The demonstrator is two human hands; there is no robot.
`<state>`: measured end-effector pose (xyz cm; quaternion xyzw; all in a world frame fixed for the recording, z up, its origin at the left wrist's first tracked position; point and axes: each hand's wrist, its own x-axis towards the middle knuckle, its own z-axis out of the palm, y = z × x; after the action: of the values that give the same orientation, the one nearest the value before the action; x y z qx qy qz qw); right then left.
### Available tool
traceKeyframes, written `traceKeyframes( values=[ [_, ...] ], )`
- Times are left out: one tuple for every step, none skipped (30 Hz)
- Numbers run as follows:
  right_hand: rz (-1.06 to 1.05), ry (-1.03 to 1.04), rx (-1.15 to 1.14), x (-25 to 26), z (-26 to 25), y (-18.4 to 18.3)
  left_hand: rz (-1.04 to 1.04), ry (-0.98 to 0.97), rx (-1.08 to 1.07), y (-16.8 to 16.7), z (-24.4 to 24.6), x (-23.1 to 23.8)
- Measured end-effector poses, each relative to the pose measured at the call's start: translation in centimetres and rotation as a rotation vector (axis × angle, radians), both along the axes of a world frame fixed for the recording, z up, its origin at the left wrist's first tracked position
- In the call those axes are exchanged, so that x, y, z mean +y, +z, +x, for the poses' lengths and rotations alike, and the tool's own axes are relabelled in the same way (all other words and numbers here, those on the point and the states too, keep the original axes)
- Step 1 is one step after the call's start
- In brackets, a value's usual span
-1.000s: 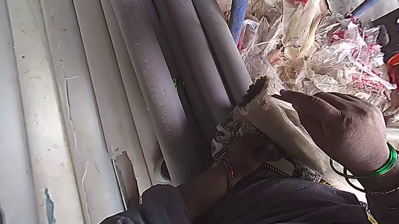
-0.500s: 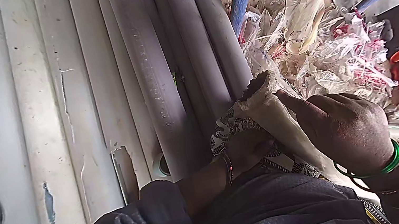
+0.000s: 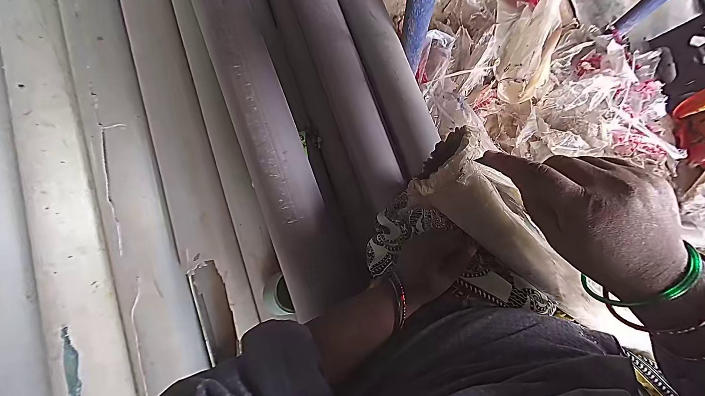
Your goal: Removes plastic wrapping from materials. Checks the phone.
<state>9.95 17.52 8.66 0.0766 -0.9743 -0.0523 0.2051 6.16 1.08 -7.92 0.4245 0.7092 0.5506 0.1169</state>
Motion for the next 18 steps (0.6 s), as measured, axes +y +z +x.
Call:
traceKeyframes(
  values=[
    [-0.002, 0.005, -0.002, -0.1, -0.1, -0.3, -0.004, -0.001, -0.005, 0.1, 0.0, 0.0],
    [-0.002, 0.011, -0.004, -0.1, -0.2, -0.5, -0.008, -0.001, -0.009, 0.0, -0.1, 0.0],
    [-0.003, 0.015, -0.009, -0.1, -0.3, -0.6, -0.008, -0.001, -0.008, 0.0, -0.1, 0.0],
    [-0.003, 0.020, -0.014, -0.1, -0.3, -0.7, -0.005, -0.002, -0.004, 0.0, -0.1, 0.0],
    [-0.005, 0.027, -0.024, -0.2, -0.2, -0.6, -0.002, -0.003, -0.001, -0.1, -0.1, 0.0],
    [-0.007, 0.031, -0.036, -0.2, -0.1, -0.6, -0.001, -0.002, 0.004, -0.2, 0.0, 0.0],
    [-0.009, 0.034, -0.049, -0.1, 0.1, -0.5, -0.005, -0.004, 0.009, -0.3, -0.1, 0.0],
    [-0.009, 0.036, -0.061, 0.0, 0.4, -0.5, -0.008, -0.005, 0.011, -0.3, -0.1, 0.1],
    [-0.004, 0.034, -0.071, 0.2, 0.6, -0.5, -0.010, -0.004, 0.011, -0.3, -0.1, 0.1],
    [0.004, 0.031, -0.080, 0.4, 0.9, -0.5, -0.011, -0.004, 0.010, -0.3, -0.1, 0.2],
    [0.009, 0.028, -0.090, 0.6, 1.2, -0.4, -0.013, -0.002, 0.007, -0.2, -0.2, 0.1],
    [0.007, 0.025, -0.102, 0.7, 1.3, -0.3, -0.012, 0.000, 0.009, -0.2, -0.2, 0.1],
    [0.006, 0.018, -0.109, 0.9, 1.4, -0.1, -0.008, 0.002, 0.015, -0.2, -0.2, 0.1],
    [0.001, 0.013, -0.107, 1.0, 1.4, 0.1, -0.004, 0.004, 0.020, -0.3, -0.2, 0.1],
    [-0.007, 0.010, -0.097, 1.2, 1.4, 0.3, -0.002, 0.005, 0.023, -0.3, -0.1, 0.1],
    [-0.016, 0.006, -0.084, 1.2, 1.3, 0.5, 0.001, 0.005, 0.026, -0.3, -0.1, 0.2],
    [-0.022, 0.001, -0.069, 1.1, 1.1, 0.6, 0.003, 0.005, 0.029, -0.3, 0.0, 0.2],
    [-0.026, -0.005, -0.053, 0.9, 0.9, 0.6, 0.001, 0.006, 0.029, -0.3, 0.0, 0.1]
  ],
)
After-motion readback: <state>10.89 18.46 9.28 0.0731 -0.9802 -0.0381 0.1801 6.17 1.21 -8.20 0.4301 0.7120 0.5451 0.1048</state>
